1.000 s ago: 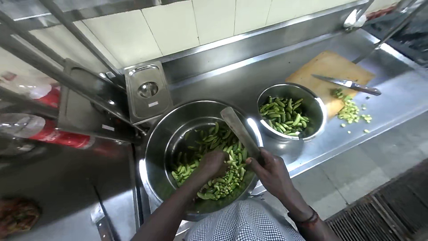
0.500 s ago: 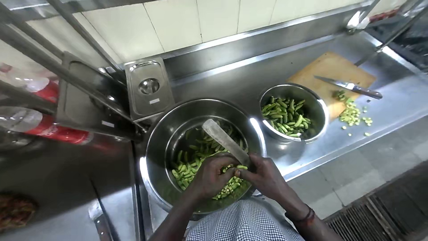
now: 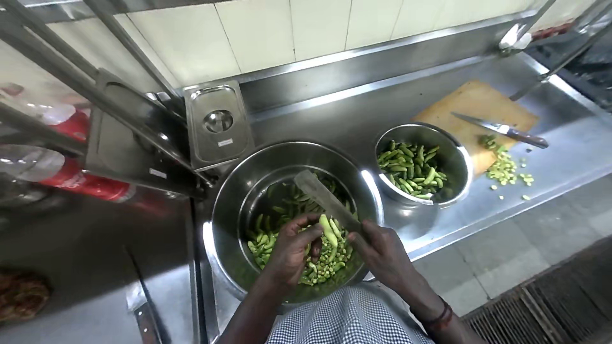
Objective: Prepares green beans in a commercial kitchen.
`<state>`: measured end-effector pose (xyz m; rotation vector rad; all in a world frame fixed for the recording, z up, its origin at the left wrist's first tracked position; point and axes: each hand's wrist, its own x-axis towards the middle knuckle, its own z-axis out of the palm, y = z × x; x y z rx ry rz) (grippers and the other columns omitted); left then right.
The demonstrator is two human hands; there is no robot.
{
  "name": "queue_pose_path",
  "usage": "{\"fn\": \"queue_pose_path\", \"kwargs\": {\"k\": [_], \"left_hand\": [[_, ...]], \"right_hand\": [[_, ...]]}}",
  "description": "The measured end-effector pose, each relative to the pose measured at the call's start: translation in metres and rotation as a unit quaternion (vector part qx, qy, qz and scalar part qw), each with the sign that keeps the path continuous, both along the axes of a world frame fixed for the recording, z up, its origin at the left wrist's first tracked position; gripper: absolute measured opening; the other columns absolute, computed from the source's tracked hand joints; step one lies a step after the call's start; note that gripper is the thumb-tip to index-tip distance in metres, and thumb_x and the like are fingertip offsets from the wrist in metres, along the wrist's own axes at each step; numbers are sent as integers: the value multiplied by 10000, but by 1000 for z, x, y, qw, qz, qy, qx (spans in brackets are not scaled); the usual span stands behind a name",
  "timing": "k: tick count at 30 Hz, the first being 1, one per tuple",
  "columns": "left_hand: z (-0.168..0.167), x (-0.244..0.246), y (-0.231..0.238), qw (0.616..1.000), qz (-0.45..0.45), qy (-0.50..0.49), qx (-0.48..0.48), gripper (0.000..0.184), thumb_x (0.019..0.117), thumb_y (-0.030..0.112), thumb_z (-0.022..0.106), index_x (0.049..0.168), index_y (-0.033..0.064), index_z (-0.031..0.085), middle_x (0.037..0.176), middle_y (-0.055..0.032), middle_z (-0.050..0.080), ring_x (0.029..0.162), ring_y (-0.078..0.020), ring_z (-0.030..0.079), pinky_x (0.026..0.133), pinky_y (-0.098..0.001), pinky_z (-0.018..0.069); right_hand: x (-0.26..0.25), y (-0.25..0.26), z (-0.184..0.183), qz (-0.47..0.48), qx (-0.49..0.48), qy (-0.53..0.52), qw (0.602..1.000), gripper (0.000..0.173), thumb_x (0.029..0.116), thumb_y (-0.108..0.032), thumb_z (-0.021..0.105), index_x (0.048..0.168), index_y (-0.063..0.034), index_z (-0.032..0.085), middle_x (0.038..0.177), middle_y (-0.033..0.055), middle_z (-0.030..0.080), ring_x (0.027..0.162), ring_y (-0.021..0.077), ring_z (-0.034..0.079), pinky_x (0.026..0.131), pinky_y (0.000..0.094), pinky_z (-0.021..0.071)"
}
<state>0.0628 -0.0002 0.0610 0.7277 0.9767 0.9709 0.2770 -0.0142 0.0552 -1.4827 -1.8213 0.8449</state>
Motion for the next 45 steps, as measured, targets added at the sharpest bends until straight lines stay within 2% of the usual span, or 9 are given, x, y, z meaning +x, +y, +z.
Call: {"fn": "queue_pose_path", "kwargs": {"k": [8, 17, 22, 28, 32, 34, 37, 40, 45], "left_hand": [[1, 8, -4, 990, -6, -103, -101, 126, 1018, 132, 567, 1039, 94, 685, 765, -61, 588, 548, -80, 526, 482, -200, 474], [-1, 18, -8, 984, 14, -121, -132, 125, 1004, 98, 568, 936, 67, 669, 714, -61, 585, 545, -83, 534, 496, -209, 481], [-3, 21, -2, 973, 108, -103, -179, 167, 1030, 121, 507, 1140, 81, 625, 850, -99, 639, 608, -135, 601, 540, -256, 543], [10, 17, 20, 969, 130, -121, -172, 228, 1032, 242, 525, 1177, 99, 627, 1076, -127, 669, 943, -275, 690, 849, -472, 594], [-1, 23, 48, 993, 35, 90, -64, 49, 971, 58, 631, 1020, 62, 631, 832, -73, 627, 646, -133, 587, 539, -247, 496], [-12, 26, 64, 947, -105, 297, 69, 125, 916, 87, 740, 1008, 36, 671, 855, -94, 659, 682, -167, 606, 608, -329, 520], [-31, 38, 79, 755, -331, 528, 204, 231, 949, 192, 702, 1173, 147, 734, 1143, -127, 710, 1063, -316, 678, 926, -581, 538], [-57, 52, 76, 602, -429, 611, 284, 298, 951, 116, 656, 1233, 181, 724, 1204, -161, 665, 1082, -369, 659, 905, -583, 541], [-65, 43, 81, 605, -404, 601, 331, 223, 944, 128, 682, 1156, 166, 739, 1224, -132, 619, 1028, -311, 667, 855, -507, 584]], "right_hand": [[-10, -4, -1, 11, 38, -2, 999, 451, 798, -575, 792, 906, -175, 613, 621, -77, 521, 503, 55, 491, 471, 271, 456], [-15, -4, -1, -5, 75, -47, 996, 431, 858, -610, 708, 805, -199, 588, 563, -91, 453, 468, 54, 447, 438, 276, 404], [-15, -7, -7, 14, 58, -15, 998, 472, 917, -635, 629, 756, -192, 621, 551, -85, 472, 472, 56, 471, 449, 289, 423], [1, -1, 0, -27, 62, -26, 997, 587, 1014, -685, 360, 832, -185, 608, 573, -48, 467, 484, 110, 485, 437, 339, 423], [12, 3, 4, -73, 36, -51, 995, 449, 995, -588, 521, 927, -162, 643, 618, -28, 523, 513, 133, 530, 460, 374, 460], [15, 4, 3, -92, 30, -48, 994, 481, 953, -624, 561, 938, -151, 646, 630, -31, 543, 537, 125, 555, 490, 377, 488], [18, 2, 4, -109, 37, -34, 993, 503, 1010, -622, 446, 932, -161, 631, 605, -42, 498, 497, 107, 504, 456, 339, 443], [22, -3, 5, -113, 31, -19, 993, 467, 1028, -598, 452, 959, -173, 631, 596, -30, 498, 461, 115, 479, 410, 323, 407], [25, -5, 2, -115, 15, -10, 993, 417, 1023, -569, 493, 956, -184, 639, 606, -32, 506, 472, 119, 483, 420, 334, 413]]}}
